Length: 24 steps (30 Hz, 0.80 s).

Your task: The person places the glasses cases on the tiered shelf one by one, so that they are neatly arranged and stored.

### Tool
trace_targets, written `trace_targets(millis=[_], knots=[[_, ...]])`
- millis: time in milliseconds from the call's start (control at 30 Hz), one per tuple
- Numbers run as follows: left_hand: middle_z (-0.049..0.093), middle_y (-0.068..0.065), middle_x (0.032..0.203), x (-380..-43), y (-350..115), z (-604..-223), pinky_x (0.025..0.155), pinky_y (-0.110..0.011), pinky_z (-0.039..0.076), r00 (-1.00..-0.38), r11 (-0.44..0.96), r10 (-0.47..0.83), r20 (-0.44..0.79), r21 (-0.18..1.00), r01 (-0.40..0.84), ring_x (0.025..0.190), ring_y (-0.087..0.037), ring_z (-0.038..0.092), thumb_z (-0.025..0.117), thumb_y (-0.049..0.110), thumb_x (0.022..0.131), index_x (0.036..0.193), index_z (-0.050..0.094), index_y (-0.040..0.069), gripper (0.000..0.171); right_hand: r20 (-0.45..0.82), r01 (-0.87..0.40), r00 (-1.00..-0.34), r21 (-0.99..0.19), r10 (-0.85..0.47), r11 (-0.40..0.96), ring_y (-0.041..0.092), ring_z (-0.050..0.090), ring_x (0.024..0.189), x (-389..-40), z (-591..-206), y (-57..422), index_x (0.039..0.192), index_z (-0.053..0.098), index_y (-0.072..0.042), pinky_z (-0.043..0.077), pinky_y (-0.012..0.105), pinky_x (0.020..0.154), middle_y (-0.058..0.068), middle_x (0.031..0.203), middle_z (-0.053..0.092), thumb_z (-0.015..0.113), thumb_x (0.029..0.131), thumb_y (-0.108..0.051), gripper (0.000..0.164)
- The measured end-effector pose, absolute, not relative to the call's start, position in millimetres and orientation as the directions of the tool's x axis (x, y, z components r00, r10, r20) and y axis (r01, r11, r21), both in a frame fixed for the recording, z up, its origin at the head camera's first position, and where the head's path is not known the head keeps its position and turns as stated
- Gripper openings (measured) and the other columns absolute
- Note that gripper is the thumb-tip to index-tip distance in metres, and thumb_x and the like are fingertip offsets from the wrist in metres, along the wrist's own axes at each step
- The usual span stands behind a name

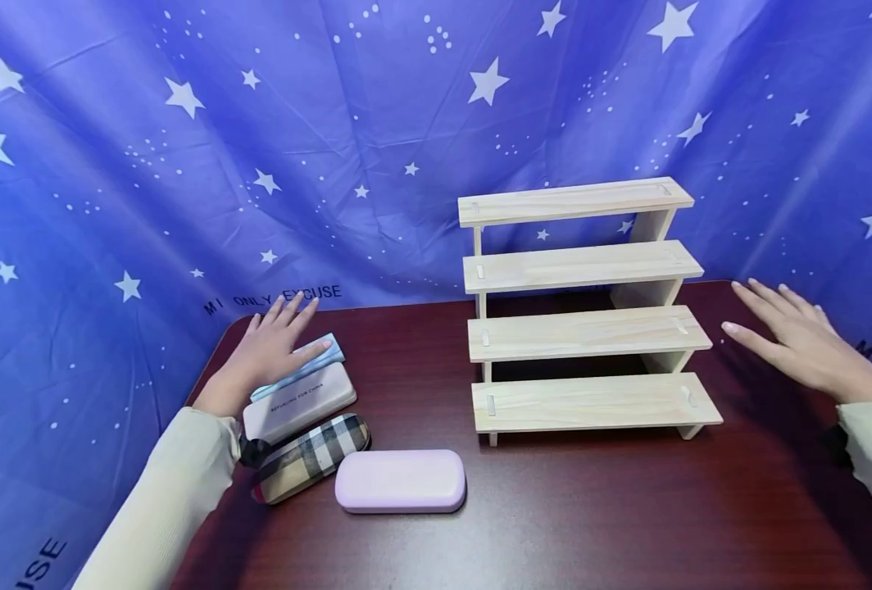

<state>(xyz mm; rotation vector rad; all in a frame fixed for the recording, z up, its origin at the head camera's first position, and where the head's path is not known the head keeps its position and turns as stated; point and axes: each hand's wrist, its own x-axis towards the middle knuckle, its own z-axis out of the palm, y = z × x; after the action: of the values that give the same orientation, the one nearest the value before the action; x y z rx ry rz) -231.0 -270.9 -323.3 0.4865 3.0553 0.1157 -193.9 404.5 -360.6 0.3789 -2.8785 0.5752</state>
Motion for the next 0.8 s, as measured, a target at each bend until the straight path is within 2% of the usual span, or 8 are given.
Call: trace_targets(millis=[167, 467, 633, 800], knots=[[0.010, -0.018, 0.156, -227, -264, -324, 0.106, -0.066, 0.005, -0.939, 0.935, 0.345, -0.009, 0.092, 0.343, 0.141, -0.043, 0.004, 0.041, 0.058, 0.093, 0.152, 0.015, 0.013, 0.079, 0.218, -0.306, -0.947, -0.401, -0.235, 0.863, 0.049, -0.007, 0.138, -196, -360, 402, 0.151, 0.015, -0.009, -0.009, 0.064, 0.105, 0.031, 0.151, 0.011, 0.048, 0.097, -0.025, 0.066], [0.013, -0.012, 0.157, -212, -246, -329, 0.108, -0.064, 0.005, -0.904, 0.886, 0.423, 0.058, 0.184, 0.426, 0.143, -0.038, 0.004, 0.045, 0.058, 0.092, 0.152, 0.018, 0.018, 0.077, 0.224, -0.359, -0.932, -0.487, -0.283, 0.796, 0.047, -0.003, 0.139, -204, -356, 399, 0.149, 0.019, -0.001, -0.010, 0.056, 0.110, 0.034, 0.149, 0.015, 0.049, 0.096, -0.021, 0.064], [0.014, -0.006, 0.158, -205, -236, -335, 0.109, -0.062, 0.004, -0.876, 0.843, 0.478, 0.058, 0.249, 0.476, 0.144, -0.031, 0.003, 0.048, 0.054, 0.092, 0.152, 0.019, 0.019, 0.076, 0.204, -0.350, -0.937, -0.511, -0.284, 0.785, 0.046, -0.003, 0.140, -209, -355, 397, 0.149, 0.022, -0.001, -0.008, 0.059, 0.109, 0.032, 0.150, 0.016, 0.049, 0.096, -0.022, 0.063], [0.016, -0.003, 0.157, -197, -227, -340, 0.110, -0.060, 0.007, -0.845, 0.797, 0.529, 0.082, 0.293, 0.528, 0.144, -0.029, 0.006, 0.052, 0.052, 0.091, 0.152, 0.020, 0.021, 0.075, 0.149, -0.307, -0.951, -0.564, -0.271, 0.767, 0.045, -0.003, 0.140, -212, -354, 392, 0.151, 0.019, -0.006, -0.006, 0.065, 0.105, 0.027, 0.153, 0.012, 0.048, 0.097, -0.025, 0.064]])
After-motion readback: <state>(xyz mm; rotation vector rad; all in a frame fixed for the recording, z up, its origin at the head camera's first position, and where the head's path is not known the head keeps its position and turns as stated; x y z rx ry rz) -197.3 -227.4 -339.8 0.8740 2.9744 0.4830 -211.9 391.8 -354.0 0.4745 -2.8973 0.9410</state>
